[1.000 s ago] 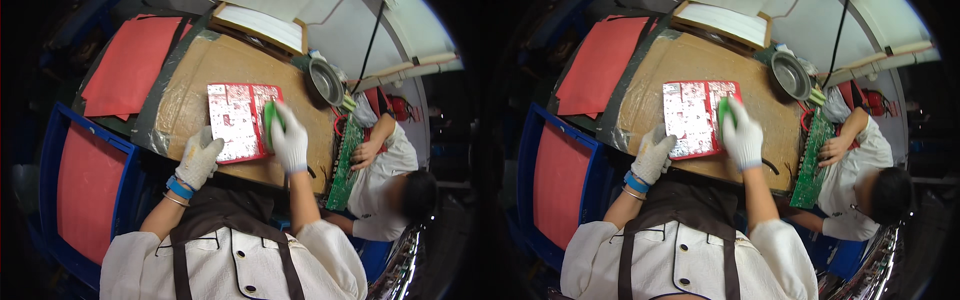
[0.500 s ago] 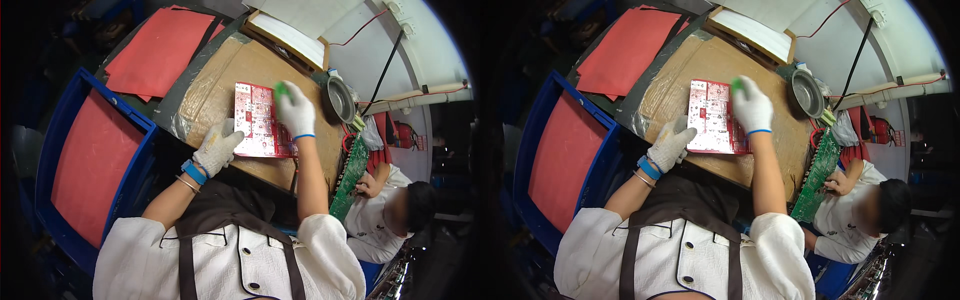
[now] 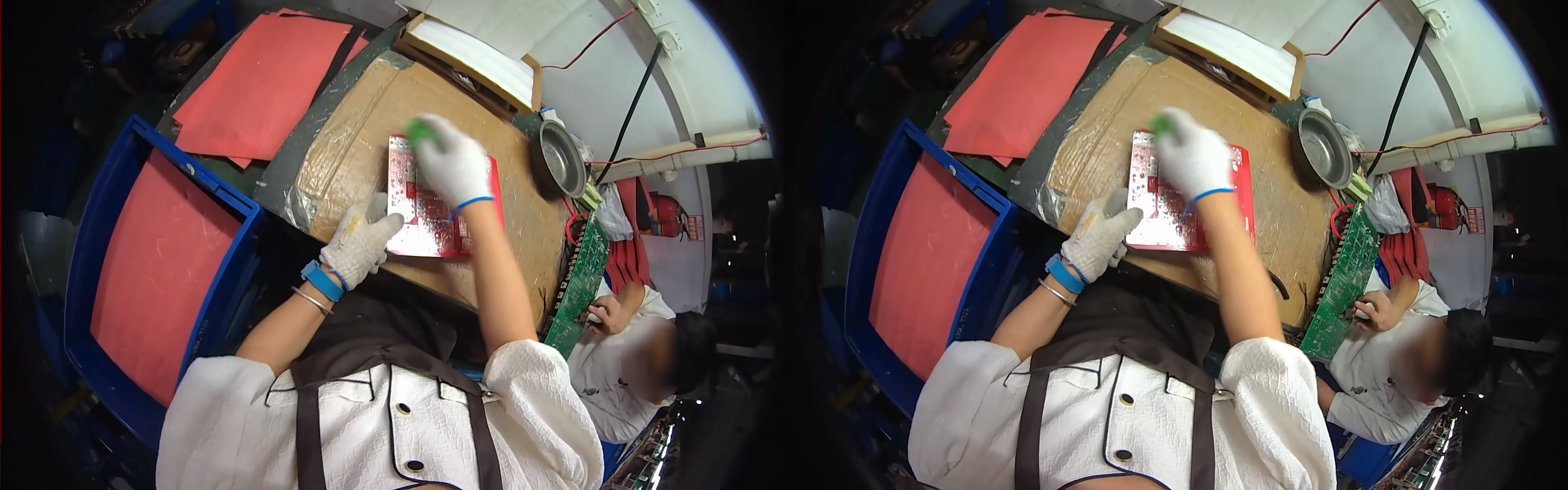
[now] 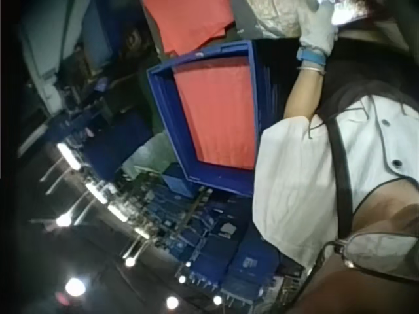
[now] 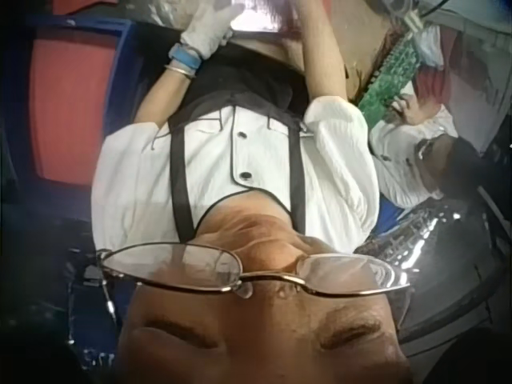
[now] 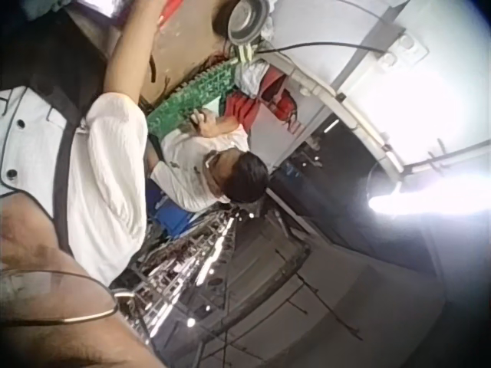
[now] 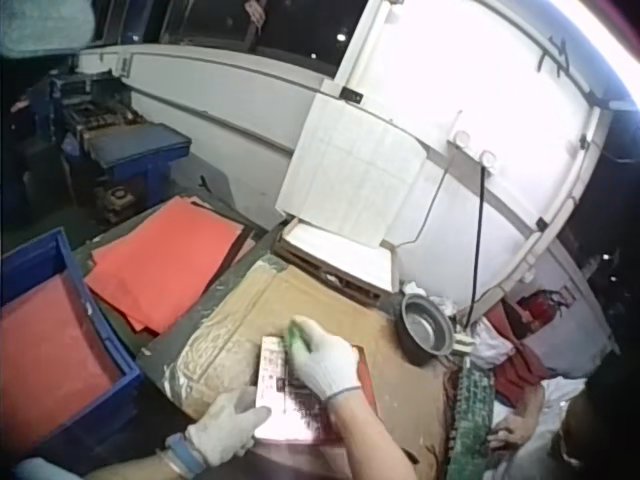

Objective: Cleaning and inspecting red and green circuit boards using a brush and pliers at a workbench.

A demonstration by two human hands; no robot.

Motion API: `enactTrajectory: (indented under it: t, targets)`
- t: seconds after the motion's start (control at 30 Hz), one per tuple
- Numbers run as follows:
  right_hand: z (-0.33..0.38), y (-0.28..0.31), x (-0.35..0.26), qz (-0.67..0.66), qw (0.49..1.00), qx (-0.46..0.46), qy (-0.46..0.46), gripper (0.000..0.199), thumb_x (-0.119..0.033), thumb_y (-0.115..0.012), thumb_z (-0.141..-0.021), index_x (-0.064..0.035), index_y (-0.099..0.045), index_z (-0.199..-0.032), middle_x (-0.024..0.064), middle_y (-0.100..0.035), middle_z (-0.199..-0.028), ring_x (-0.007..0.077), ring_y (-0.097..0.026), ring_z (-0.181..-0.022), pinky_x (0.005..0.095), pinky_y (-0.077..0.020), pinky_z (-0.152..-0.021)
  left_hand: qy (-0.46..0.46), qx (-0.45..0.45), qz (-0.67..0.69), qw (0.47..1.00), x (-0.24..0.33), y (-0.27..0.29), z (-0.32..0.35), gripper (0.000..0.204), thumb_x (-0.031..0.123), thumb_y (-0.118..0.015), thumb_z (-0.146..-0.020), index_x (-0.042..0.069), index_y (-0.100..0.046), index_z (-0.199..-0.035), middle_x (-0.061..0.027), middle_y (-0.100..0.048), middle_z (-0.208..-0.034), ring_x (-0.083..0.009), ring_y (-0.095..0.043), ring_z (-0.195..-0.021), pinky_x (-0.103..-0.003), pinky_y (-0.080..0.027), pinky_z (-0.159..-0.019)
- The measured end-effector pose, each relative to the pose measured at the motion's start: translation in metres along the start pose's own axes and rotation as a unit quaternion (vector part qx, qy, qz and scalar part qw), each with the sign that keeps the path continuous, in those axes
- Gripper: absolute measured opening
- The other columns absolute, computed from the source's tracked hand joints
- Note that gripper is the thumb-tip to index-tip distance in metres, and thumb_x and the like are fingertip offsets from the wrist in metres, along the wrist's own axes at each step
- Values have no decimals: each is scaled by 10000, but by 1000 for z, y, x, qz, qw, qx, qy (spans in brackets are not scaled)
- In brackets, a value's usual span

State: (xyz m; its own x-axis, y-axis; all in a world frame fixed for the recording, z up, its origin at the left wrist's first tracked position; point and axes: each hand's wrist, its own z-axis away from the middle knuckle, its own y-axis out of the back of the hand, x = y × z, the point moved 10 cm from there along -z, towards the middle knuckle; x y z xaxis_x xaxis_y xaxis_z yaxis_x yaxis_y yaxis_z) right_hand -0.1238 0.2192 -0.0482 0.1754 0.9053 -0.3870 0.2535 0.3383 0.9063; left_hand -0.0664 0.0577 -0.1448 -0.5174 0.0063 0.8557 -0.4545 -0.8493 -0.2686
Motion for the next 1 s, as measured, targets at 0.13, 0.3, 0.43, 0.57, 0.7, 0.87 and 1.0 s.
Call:
enactTrajectory:
  t: [0.13, 0.3, 0.43, 0.57, 0.7, 0.87, 1.0]
  targets:
    - [21, 9, 51, 2, 997, 29, -68, 332, -250, -646, -981, -130, -702, -1285, 187, -770, -1051, 344, -769, -946, 412, -606, -821, -7, -36, -26, 999, -3, -3, -5, 267, 236, -606, -980, 26, -642, -1141, -9, -587, -721, -77, -437, -437, -252, -363, -367]
    - [19, -3, 1, -78, 997, 11, -8, 338, -258, -646, -967, -145, -707, -1280, 195, -761, -1082, 326, -765, -953, 411, -601, -855, 3, -41, -46, 998, -2, -4, -1, 382, 243, -615, -980, -7, -623, -1268, -49, -624, -791, -85, -459, -444, -251, -375, -372]
    - [22, 7, 58, -60, 994, -5, -91, 331, -242, -652, -975, -123, -714, -1278, 164, -773, -1097, 271, -770, -986, 369, -600, -887, -3, -41, -15, 999, 1, -2, -3, 231, 226, -580, -975, 42, -625, -1108, -19, -574, -718, -90, -466, -452, -271, -385, -374]
    - [29, -14, -28, -96, 994, -14, 47, 354, -259, -665, -957, -126, -707, -1283, 192, -742, -1147, 346, -734, -1079, 396, -575, -952, -13, -36, -34, 999, 8, -7, -3, 211, 221, -591, -970, 35, -624, -1062, -24, -579, -722, -105, -469, -445, -280, -379, -369]
    - [9, 22, 94, 9, 990, 50, -132, 363, -342, -621, -982, -158, -710, -1282, 201, -763, -1026, 354, -759, -952, 429, -599, -846, -19, -62, 2, 998, 2, -8, -7, 412, 298, -660, -955, -6, -617, -1230, -47, -600, -776, -95, -484, -453, -260, -386, -377]
    - [36, -15, -28, -40, 999, -9, -33, 330, -321, -617, -979, -197, -687, -1276, 192, -747, -1070, 412, -726, -945, 482, -585, -848, -28, -32, -51, 998, 8, -6, -5, 263, 232, -600, -971, 6, -646, -1099, -22, -585, -700, -96, -463, -441, -280, -384, -372]
    - [23, 5, 12, -8, 996, 42, -81, 320, -330, -620, -972, -200, -721, -1246, 193, -749, -1085, 399, -731, -984, 465, -581, -881, -4, -41, -33, 999, -3, 0, -1, 417, 272, -619, -966, -28, -615, -1256, -72, -654, -853, -90, -462, -448, -250, -382, -373]
